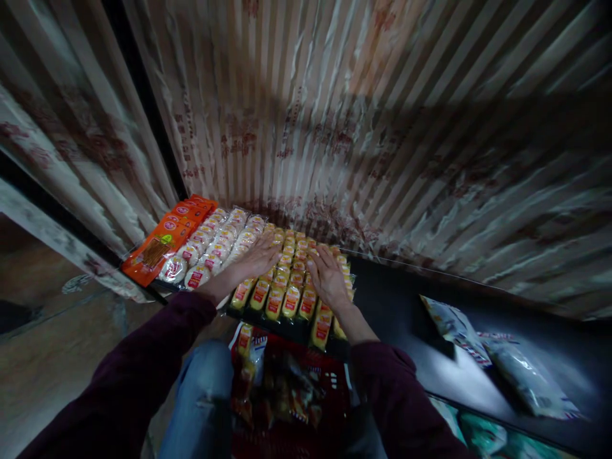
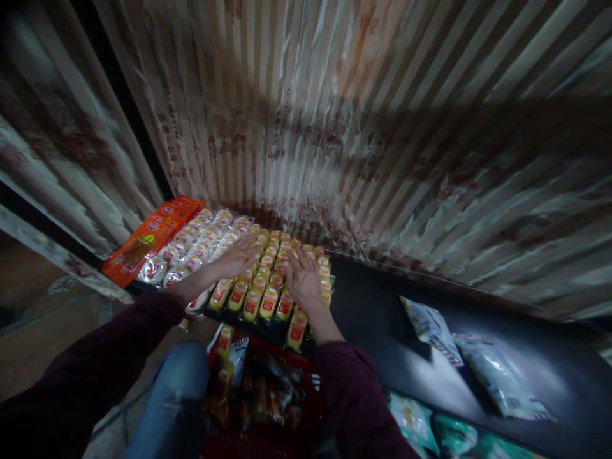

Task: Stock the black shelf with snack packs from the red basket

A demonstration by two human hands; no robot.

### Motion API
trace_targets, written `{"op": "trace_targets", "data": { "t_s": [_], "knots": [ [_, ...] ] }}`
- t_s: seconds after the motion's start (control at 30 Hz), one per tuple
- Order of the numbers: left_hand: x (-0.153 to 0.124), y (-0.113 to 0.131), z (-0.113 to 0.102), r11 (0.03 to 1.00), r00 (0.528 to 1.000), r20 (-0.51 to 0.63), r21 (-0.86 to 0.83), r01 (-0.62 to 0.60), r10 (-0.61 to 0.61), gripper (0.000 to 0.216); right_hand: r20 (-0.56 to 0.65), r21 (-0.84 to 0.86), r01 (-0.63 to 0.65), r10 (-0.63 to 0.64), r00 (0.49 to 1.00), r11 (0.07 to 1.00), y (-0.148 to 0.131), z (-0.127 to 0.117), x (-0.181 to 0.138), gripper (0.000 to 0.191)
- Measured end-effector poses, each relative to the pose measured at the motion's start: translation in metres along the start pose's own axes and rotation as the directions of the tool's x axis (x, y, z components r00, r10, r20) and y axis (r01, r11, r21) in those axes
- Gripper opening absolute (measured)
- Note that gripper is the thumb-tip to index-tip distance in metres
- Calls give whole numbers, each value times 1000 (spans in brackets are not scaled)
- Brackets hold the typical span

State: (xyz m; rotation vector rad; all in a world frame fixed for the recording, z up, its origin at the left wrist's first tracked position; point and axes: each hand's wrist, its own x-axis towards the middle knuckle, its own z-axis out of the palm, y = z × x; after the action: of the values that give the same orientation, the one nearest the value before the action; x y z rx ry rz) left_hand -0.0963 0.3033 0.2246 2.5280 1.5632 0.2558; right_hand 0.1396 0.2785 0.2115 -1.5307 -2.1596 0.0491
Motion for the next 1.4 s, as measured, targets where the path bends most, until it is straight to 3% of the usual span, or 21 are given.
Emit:
{"op": "trace_targets", "data": {
  "t_s": [0.13, 0.3, 0.43, 0.63, 0.93, 1.17, 1.3, 1.4],
  "knots": [
    [-39, 33, 15, 999, 996, -91, 48, -18, 22, 50, -159, -52, -173, 163, 974, 983, -15, 1, -39, 51],
    [-74, 76, 44, 996, 975, -223, 90, -3, 23, 51, -183, -187, -338, 305, 934, 922, -20, 4, -89, 52],
    [-79, 87, 65, 993, 975, -216, 92, 78, -57, 53, -201, -218, -432, 393, 897, 875, -14, 15, -108, 55],
    [-78, 89, 77, 991, 973, -220, 102, 88, -64, 56, -131, -223, -398, 378, 917, 890, -14, 28, -107, 54],
    [-60, 94, 69, 987, 958, -270, 100, 124, -93, 52, -151, -181, -396, 372, 916, 900, -1, 18, -99, 55],
    [-50, 101, 72, 992, 959, -277, 94, 87, -58, 50, -148, -145, -365, 345, 927, 920, 4, 24, -95, 54],
    [-59, 123, 68, 997, 919, -391, 82, -9, 40, 49, -247, -86, -367, 337, 909, 926, 11, 29, -98, 55],
    [-72, 150, 79, 995, 892, -441, 62, -78, 98, 59, -292, -12, -425, 403, 867, 905, 23, 32, -100, 57]
  ]
}}
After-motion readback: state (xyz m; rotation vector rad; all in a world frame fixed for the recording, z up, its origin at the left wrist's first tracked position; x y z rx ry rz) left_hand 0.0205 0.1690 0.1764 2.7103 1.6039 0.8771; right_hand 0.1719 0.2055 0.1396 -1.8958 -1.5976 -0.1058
